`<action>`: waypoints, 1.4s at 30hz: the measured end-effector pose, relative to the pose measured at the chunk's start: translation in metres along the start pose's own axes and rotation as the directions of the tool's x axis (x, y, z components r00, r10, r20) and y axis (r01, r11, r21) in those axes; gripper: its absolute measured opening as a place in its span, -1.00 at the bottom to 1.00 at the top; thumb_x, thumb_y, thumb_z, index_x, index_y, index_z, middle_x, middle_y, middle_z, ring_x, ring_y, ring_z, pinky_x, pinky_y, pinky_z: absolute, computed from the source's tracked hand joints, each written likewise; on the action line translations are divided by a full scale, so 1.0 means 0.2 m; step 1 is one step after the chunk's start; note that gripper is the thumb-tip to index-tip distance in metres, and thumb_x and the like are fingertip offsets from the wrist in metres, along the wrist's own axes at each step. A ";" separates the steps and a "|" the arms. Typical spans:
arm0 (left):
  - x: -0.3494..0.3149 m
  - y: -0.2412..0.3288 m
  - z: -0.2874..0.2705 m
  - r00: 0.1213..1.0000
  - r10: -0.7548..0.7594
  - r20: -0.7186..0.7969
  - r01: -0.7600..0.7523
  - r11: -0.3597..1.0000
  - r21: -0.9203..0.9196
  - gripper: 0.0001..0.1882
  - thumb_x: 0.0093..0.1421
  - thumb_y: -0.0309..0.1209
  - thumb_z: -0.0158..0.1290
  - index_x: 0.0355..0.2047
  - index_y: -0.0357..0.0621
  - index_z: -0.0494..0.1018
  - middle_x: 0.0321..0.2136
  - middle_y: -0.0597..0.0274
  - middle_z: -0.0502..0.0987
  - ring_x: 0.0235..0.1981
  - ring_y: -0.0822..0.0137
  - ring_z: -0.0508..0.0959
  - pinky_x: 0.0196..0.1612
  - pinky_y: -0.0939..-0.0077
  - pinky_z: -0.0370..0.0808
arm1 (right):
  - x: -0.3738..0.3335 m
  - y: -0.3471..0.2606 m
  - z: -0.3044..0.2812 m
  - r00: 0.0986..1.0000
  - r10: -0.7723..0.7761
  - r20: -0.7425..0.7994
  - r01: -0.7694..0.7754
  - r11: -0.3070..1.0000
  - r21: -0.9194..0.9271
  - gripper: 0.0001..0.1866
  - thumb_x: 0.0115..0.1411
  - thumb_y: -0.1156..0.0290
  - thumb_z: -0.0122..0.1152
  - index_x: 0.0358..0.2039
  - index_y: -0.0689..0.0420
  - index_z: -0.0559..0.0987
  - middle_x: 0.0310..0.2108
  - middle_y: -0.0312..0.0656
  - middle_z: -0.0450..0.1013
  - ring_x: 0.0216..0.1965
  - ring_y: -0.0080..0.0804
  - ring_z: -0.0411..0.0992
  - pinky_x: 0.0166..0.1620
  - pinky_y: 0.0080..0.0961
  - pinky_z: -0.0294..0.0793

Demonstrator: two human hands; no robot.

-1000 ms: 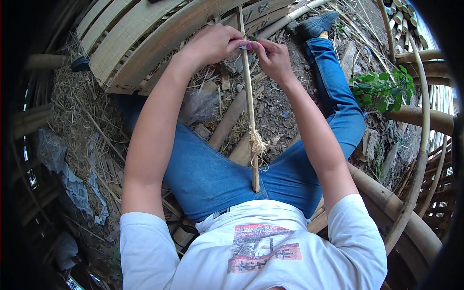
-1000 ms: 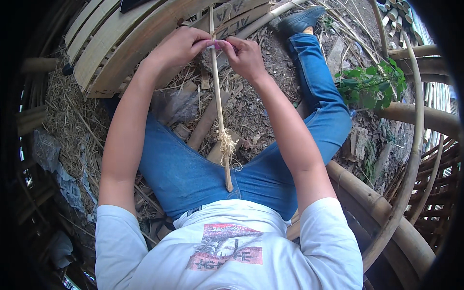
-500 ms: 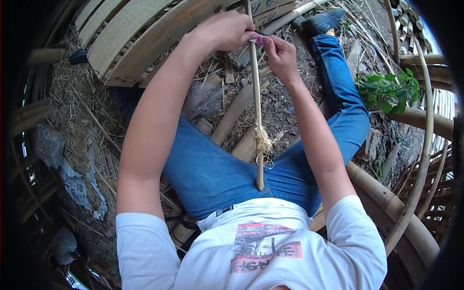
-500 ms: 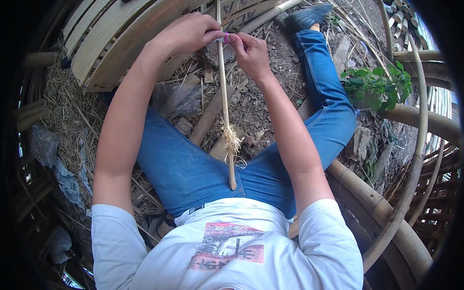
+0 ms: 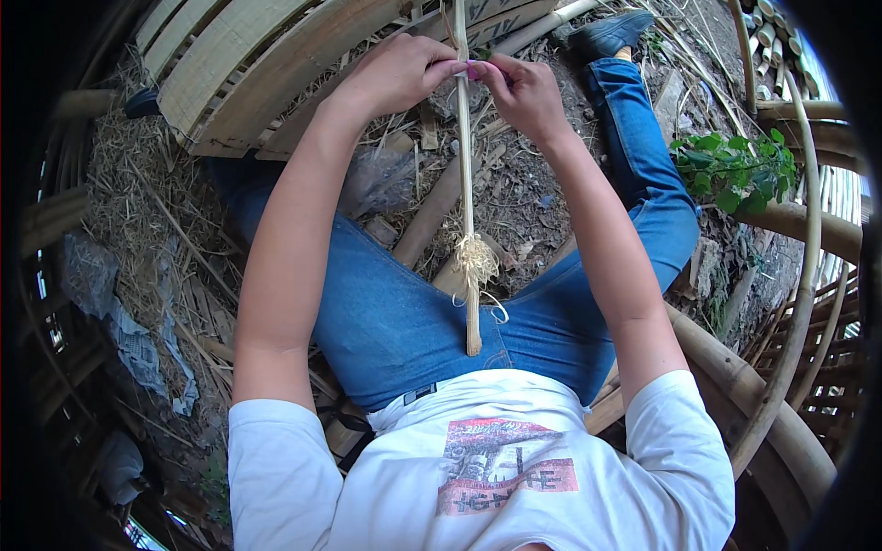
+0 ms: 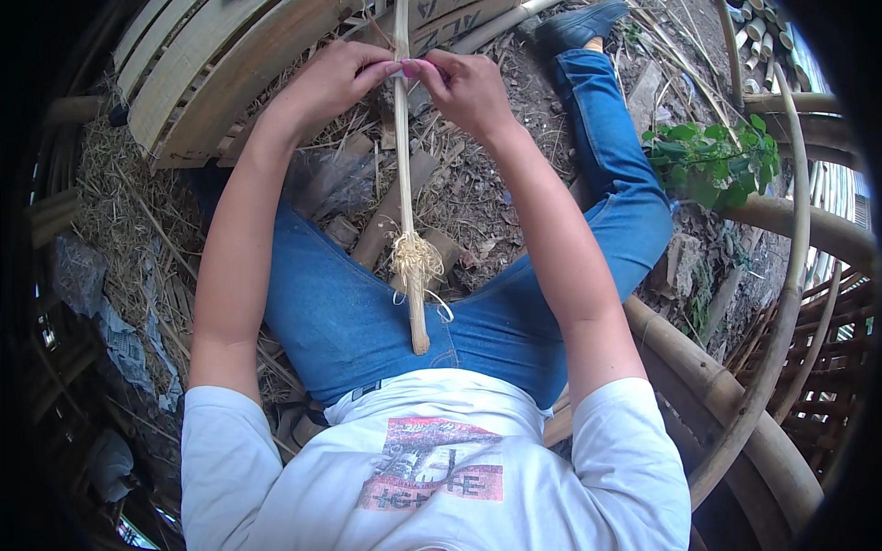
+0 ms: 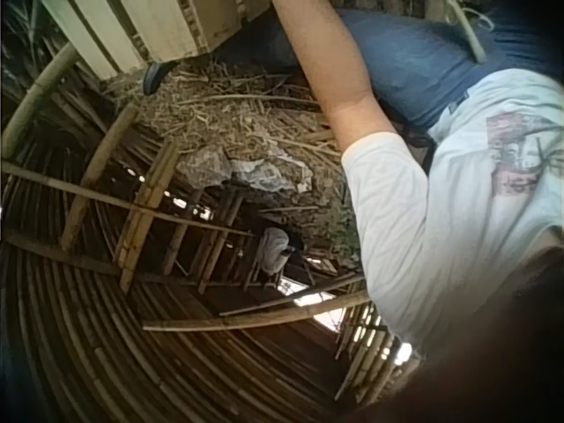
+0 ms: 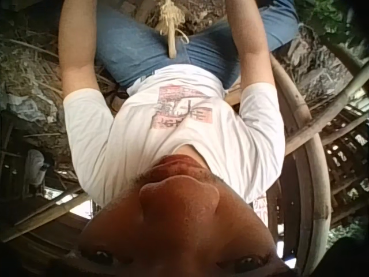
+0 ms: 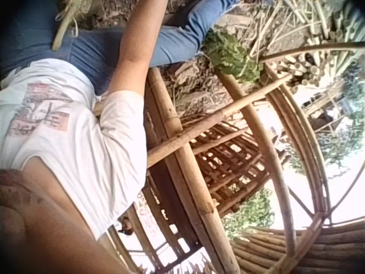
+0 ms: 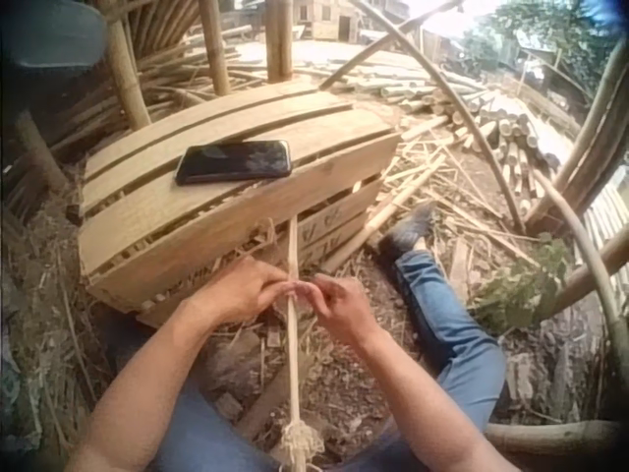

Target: The person uses a small knife to peel bark and thin shavings from a thin wooden stick while holding it steady between their legs.

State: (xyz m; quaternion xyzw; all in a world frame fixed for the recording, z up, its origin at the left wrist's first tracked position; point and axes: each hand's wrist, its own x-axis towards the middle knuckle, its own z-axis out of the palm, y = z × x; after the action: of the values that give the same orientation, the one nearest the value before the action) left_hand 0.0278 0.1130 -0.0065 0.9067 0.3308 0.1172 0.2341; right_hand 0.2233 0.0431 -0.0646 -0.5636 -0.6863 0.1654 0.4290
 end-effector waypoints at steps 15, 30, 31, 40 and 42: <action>-0.09 -0.06 0.11 0.996 0.017 -0.086 -0.037 0.973 -0.228 -0.76 0.30 -0.30 0.05 -0.21 -0.21 0.57 -0.65 0.06 0.42 -0.63 0.32 0.29 -0.48 0.37 0.30 | 0.00 -0.04 -0.05 0.983 -0.154 0.099 0.173 0.958 -0.229 -0.76 0.25 0.12 0.18 -0.37 -0.05 0.70 -0.66 -0.10 0.45 -0.58 -0.06 0.47 -0.46 -0.22 0.46; -0.14 0.00 0.12 0.995 0.085 -0.043 -0.089 0.990 -0.110 -0.77 0.30 -0.29 0.04 -0.20 -0.15 0.59 -0.60 -0.01 0.49 -0.59 0.13 0.45 -0.44 0.25 0.35 | -0.14 -0.10 -0.04 0.993 -0.102 0.056 0.110 0.979 -0.171 -0.76 0.26 0.15 0.19 -0.41 0.00 0.68 -0.68 -0.08 0.43 -0.61 -0.07 0.46 -0.48 -0.21 0.43; -0.15 0.01 0.12 0.995 0.091 -0.047 -0.095 0.990 -0.107 -0.77 0.30 -0.29 0.05 -0.20 -0.14 0.59 -0.61 0.00 0.48 -0.59 0.12 0.44 -0.45 0.25 0.34 | -0.15 -0.11 -0.05 0.991 -0.130 0.038 0.134 0.979 -0.154 -0.78 0.26 0.16 0.20 -0.39 -0.02 0.69 -0.68 -0.08 0.42 -0.62 -0.08 0.45 -0.50 -0.22 0.42; -0.21 0.06 0.14 0.998 0.053 -0.027 -0.056 0.990 -0.129 -0.75 0.30 -0.25 0.04 -0.26 -0.16 0.59 -0.60 0.04 0.50 -0.58 0.14 0.47 -0.42 0.25 0.38 | -0.22 -0.13 -0.05 0.994 -0.079 0.078 0.091 0.981 -0.172 -0.81 0.27 0.19 0.20 -0.32 -0.05 0.71 -0.71 -0.10 0.40 -0.67 -0.14 0.42 -0.53 -0.27 0.39; -0.21 0.05 0.13 0.998 0.051 -0.035 -0.055 0.989 -0.137 -0.75 0.30 -0.25 0.04 -0.26 -0.16 0.59 -0.61 0.04 0.49 -0.58 0.15 0.47 -0.42 0.26 0.38 | -0.21 -0.14 -0.05 0.995 -0.041 0.086 0.054 0.986 -0.156 -0.81 0.26 0.20 0.20 -0.32 -0.04 0.71 -0.71 -0.09 0.41 -0.66 -0.13 0.43 -0.53 -0.26 0.40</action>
State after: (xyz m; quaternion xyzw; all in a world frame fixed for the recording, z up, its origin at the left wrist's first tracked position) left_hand 0.0125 0.0694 -0.0266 0.8949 0.3012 0.1602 0.2877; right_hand 0.2141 -0.0074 -0.0556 -0.5720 -0.7277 0.1233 0.3580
